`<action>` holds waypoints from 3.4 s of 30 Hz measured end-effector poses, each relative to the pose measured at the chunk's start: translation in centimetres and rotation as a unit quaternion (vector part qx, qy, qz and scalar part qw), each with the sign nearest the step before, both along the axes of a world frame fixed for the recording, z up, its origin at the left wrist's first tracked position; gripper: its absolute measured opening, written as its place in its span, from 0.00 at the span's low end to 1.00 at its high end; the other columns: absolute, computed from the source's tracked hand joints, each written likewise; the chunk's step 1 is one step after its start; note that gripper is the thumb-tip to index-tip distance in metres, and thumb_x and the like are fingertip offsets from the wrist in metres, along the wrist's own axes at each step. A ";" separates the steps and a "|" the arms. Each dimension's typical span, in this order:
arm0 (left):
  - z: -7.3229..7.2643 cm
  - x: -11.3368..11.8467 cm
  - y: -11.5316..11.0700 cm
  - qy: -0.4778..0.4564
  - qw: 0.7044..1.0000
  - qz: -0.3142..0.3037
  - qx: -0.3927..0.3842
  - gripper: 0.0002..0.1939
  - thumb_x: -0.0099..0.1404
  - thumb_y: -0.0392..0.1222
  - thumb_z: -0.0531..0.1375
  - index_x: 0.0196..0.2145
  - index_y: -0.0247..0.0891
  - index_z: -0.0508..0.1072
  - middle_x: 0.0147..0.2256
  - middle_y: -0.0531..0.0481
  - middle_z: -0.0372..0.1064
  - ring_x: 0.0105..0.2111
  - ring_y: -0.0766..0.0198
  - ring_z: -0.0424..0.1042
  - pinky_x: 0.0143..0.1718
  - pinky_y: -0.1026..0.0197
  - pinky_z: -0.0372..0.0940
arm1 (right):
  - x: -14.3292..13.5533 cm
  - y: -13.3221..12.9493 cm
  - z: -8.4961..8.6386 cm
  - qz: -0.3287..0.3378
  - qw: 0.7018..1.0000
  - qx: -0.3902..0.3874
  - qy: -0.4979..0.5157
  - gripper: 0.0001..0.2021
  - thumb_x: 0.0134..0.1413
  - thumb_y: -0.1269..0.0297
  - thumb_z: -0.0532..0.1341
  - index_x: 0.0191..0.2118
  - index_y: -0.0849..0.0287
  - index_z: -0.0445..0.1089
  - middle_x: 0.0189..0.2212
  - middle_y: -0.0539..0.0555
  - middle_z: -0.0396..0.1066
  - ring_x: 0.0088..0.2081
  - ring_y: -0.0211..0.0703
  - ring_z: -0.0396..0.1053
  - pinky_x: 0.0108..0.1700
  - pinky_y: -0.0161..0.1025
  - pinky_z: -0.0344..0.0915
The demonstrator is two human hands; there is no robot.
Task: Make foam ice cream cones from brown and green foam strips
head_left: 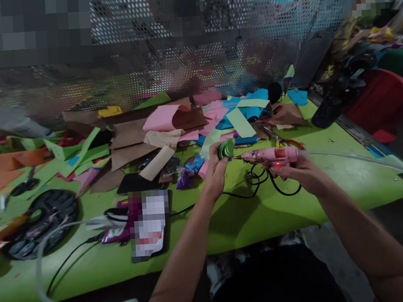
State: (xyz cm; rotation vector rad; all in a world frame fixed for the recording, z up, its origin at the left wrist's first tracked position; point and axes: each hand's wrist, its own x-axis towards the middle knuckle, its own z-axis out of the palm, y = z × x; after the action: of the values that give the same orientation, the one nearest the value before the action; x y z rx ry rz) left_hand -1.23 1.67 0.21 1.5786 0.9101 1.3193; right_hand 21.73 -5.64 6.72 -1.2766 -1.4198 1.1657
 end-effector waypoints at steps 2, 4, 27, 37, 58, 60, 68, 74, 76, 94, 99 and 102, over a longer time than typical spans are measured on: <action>-0.1 -0.1 0.0 0.008 1.000 0.003 0.008 0.19 0.65 0.42 0.55 0.53 0.44 0.63 0.49 0.46 0.66 0.51 0.54 0.65 0.57 0.52 0.60 | -0.2 0.0 0.1 0.018 1.000 0.007 -0.012 0.16 0.48 0.49 0.72 0.38 0.56 0.80 0.32 0.54 0.78 0.32 0.45 0.73 0.31 0.38 0.69; -0.3 -0.1 0.1 0.011 1.000 0.006 0.011 0.19 0.65 0.43 0.55 0.54 0.44 0.63 0.49 0.46 0.66 0.52 0.53 0.65 0.58 0.50 0.60 | -0.5 0.0 0.3 0.034 0.999 0.014 -0.024 0.17 0.51 0.48 0.70 0.40 0.56 0.81 0.33 0.54 0.79 0.37 0.50 0.75 0.38 0.42 0.73; 0.8 0.2 -0.6 0.018 1.000 0.017 -0.013 0.17 0.65 0.40 0.54 0.52 0.44 0.64 0.46 0.48 0.65 0.49 0.56 0.65 0.57 0.52 0.61 | -0.5 0.2 0.1 0.091 0.994 0.034 -0.049 0.13 0.60 0.53 0.66 0.46 0.51 0.79 0.44 0.54 0.79 0.49 0.56 0.75 0.57 0.51 0.69; 1.2 0.1 -0.8 0.025 1.000 0.013 -0.004 0.17 0.64 0.39 0.53 0.52 0.43 0.63 0.49 0.45 0.66 0.52 0.54 0.66 0.59 0.49 0.60 | -1.0 -0.8 0.4 0.030 0.966 0.130 -0.222 0.10 0.61 0.54 0.63 0.34 0.54 0.73 0.30 0.51 0.73 0.31 0.45 0.68 0.32 0.39 0.62; 0.9 0.1 -0.7 0.023 1.000 0.012 0.000 0.18 0.65 0.41 0.53 0.53 0.44 0.62 0.50 0.46 0.66 0.53 0.55 0.66 0.60 0.52 0.60 | -1.1 -1.1 0.9 0.022 0.947 0.161 -0.277 0.11 0.62 0.56 0.61 0.31 0.55 0.69 0.26 0.50 0.69 0.28 0.42 0.65 0.31 0.39 0.57; 0.9 0.1 -0.6 0.020 1.000 0.014 0.004 0.18 0.65 0.41 0.54 0.53 0.44 0.62 0.49 0.46 0.66 0.53 0.54 0.66 0.59 0.51 0.60 | -1.0 -1.1 1.0 0.023 0.948 0.164 -0.273 0.11 0.62 0.55 0.61 0.30 0.55 0.69 0.26 0.50 0.69 0.28 0.42 0.65 0.31 0.39 0.58; 0.6 0.2 -0.5 -0.010 1.000 0.004 -0.013 0.17 0.65 0.42 0.53 0.52 0.46 0.63 0.48 0.47 0.66 0.50 0.55 0.65 0.57 0.51 0.62 | -0.3 -0.8 -0.3 0.028 0.987 0.108 -0.114 0.10 0.60 0.52 0.65 0.35 0.53 0.76 0.30 0.53 0.73 0.35 0.48 0.70 0.36 0.42 0.67; -0.5 0.2 0.2 -0.033 0.998 -0.004 -0.049 0.19 0.64 0.42 0.53 0.53 0.46 0.62 0.47 0.48 0.64 0.44 0.61 0.66 0.49 0.56 0.67 | 1.0 -0.2 -2.0 -0.080 0.994 -0.007 0.078 0.17 0.44 0.48 0.73 0.29 0.57 0.74 0.23 0.52 0.71 0.23 0.39 0.64 0.22 0.35 0.59; -1.0 0.1 0.6 -0.048 0.997 0.002 -0.055 0.19 0.63 0.42 0.53 0.52 0.46 0.62 0.47 0.49 0.64 0.45 0.61 0.67 0.49 0.57 0.68 | 1.9 -0.3 -2.4 -0.118 0.986 -0.021 0.116 0.19 0.41 0.47 0.73 0.30 0.57 0.74 0.25 0.52 0.73 0.24 0.39 0.66 0.22 0.35 0.60; 0.3 0.4 1.3 -0.126 0.980 0.019 -0.152 0.20 0.53 0.43 0.61 0.45 0.45 0.64 0.38 0.52 0.70 0.35 0.64 0.73 0.37 0.61 0.70 | 15.3 -2.0 -3.3 -0.355 0.863 -0.181 -0.311 0.26 0.62 0.46 0.56 0.17 0.56 0.69 0.23 0.63 0.74 0.30 0.50 0.71 0.35 0.44 0.59; -0.5 0.7 1.3 -0.100 0.984 0.020 -0.146 0.21 0.54 0.43 0.57 0.47 0.45 0.63 0.41 0.52 0.68 0.36 0.65 0.73 0.37 0.62 0.69 | 14.5 -2.6 -2.2 -0.294 0.819 -0.166 -0.465 0.23 0.61 0.44 0.56 0.26 0.55 0.76 0.24 0.58 0.75 0.27 0.50 0.68 0.30 0.42 0.53; -0.7 0.8 1.1 -0.109 0.984 0.002 -0.143 0.21 0.57 0.43 0.56 0.49 0.45 0.63 0.44 0.50 0.67 0.40 0.64 0.73 0.42 0.60 0.71 | 11.1 -2.5 -0.8 -0.240 0.879 -0.006 -0.412 0.17 0.62 0.48 0.58 0.38 0.54 0.78 0.25 0.55 0.76 0.26 0.48 0.69 0.29 0.41 0.56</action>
State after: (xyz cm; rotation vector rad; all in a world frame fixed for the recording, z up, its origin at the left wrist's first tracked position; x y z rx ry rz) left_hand -0.44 2.78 -0.52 1.1884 0.9190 1.2722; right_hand 32.85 -8.16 5.90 -2.1248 -1.5062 0.2693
